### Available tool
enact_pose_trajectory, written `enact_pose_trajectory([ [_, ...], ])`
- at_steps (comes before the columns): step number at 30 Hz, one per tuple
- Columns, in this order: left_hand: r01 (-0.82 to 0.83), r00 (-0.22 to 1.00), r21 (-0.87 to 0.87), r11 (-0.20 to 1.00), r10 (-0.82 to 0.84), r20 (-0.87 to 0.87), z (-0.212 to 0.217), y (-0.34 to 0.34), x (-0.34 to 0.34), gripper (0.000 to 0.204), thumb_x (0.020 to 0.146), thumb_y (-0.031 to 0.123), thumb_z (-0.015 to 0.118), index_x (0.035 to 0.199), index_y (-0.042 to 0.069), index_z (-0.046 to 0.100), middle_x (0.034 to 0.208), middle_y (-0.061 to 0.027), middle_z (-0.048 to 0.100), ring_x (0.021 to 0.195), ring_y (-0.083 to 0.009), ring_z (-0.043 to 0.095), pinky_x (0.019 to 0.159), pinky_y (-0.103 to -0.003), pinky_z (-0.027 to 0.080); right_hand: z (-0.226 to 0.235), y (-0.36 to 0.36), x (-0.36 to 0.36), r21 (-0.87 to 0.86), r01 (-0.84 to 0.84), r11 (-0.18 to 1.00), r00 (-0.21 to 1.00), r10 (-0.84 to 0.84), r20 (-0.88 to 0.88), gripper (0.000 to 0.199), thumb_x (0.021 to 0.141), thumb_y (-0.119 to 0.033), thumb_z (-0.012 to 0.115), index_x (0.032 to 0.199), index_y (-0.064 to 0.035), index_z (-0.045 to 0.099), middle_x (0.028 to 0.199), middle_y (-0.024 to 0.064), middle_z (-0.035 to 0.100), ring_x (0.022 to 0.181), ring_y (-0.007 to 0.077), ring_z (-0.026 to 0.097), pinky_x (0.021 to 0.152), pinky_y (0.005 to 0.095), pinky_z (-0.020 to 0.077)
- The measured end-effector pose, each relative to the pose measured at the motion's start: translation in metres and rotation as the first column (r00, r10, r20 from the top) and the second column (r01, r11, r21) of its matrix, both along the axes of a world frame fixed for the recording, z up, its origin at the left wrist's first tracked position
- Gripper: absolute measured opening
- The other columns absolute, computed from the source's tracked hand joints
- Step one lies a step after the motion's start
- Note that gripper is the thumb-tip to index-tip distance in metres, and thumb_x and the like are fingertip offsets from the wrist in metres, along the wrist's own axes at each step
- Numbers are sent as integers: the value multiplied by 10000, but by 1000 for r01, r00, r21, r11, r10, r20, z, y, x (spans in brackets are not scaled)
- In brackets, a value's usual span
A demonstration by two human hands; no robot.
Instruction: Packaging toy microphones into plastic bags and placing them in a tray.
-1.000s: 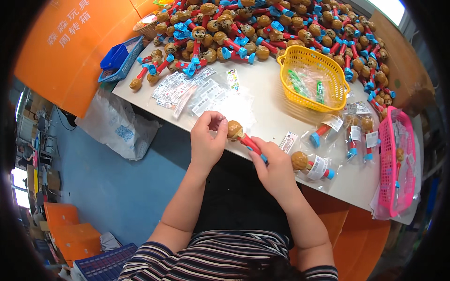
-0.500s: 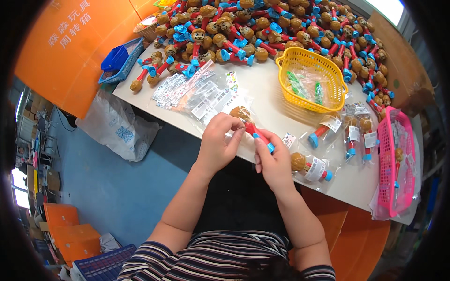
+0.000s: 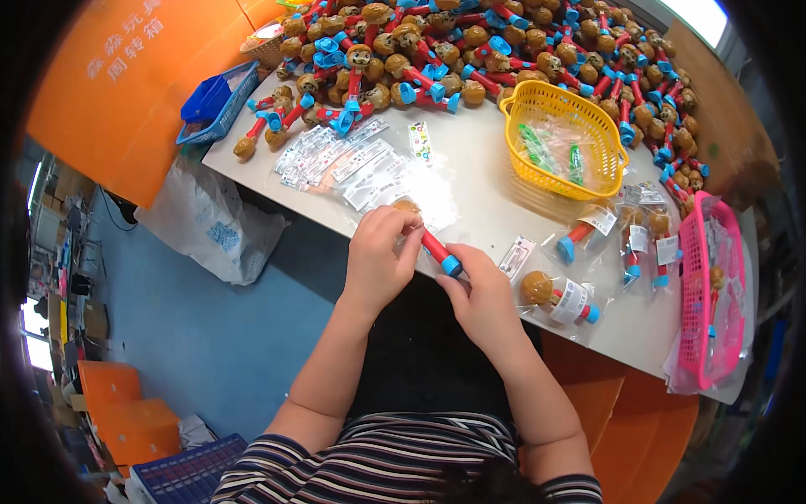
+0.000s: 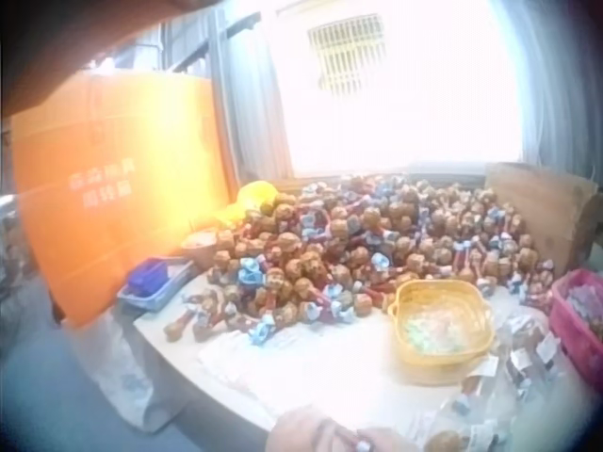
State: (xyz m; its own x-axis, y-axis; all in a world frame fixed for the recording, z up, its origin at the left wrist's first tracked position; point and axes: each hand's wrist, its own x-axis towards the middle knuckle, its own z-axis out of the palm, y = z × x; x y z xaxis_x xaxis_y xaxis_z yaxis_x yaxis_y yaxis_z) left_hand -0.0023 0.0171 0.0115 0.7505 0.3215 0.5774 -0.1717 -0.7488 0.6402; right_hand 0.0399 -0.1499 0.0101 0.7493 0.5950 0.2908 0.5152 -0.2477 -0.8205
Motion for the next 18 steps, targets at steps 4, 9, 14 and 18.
enact_pose_trajectory([
  [4,11,1000,-16,1000,-11,0,2,-2,-3,100,779,18,664,862,29,608,814,-102,605,780,-287,582,690,-359,456,-5,3,-1,101,152,983,985,-142,-100,323,772,-85,763,1054,24,649,868,125,649,695,192,638,606,276,518],
  [9,104,994,29,994,-104,23,10,-10,-5,119,772,12,667,872,33,605,825,-92,595,789,-292,573,708,-367,459,-1,13,11,122,105,987,990,-115,76,315,728,-96,791,1005,-1,676,853,105,652,631,145,606,542,259,485],
  [14,85,996,37,996,-86,19,10,-5,-4,126,774,13,665,879,41,601,837,-91,589,804,-293,570,708,-367,460,3,9,14,-15,82,997,963,-75,259,232,707,-100,793,889,-19,673,791,90,635,629,209,599,556,311,486],
  [18,38,999,29,999,-37,-19,10,-8,-6,127,772,17,664,879,43,601,843,-94,583,808,-299,565,706,-369,462,-6,13,18,36,20,999,910,-33,413,216,718,-69,771,886,-20,644,853,111,628,718,252,607,623,350,495],
])
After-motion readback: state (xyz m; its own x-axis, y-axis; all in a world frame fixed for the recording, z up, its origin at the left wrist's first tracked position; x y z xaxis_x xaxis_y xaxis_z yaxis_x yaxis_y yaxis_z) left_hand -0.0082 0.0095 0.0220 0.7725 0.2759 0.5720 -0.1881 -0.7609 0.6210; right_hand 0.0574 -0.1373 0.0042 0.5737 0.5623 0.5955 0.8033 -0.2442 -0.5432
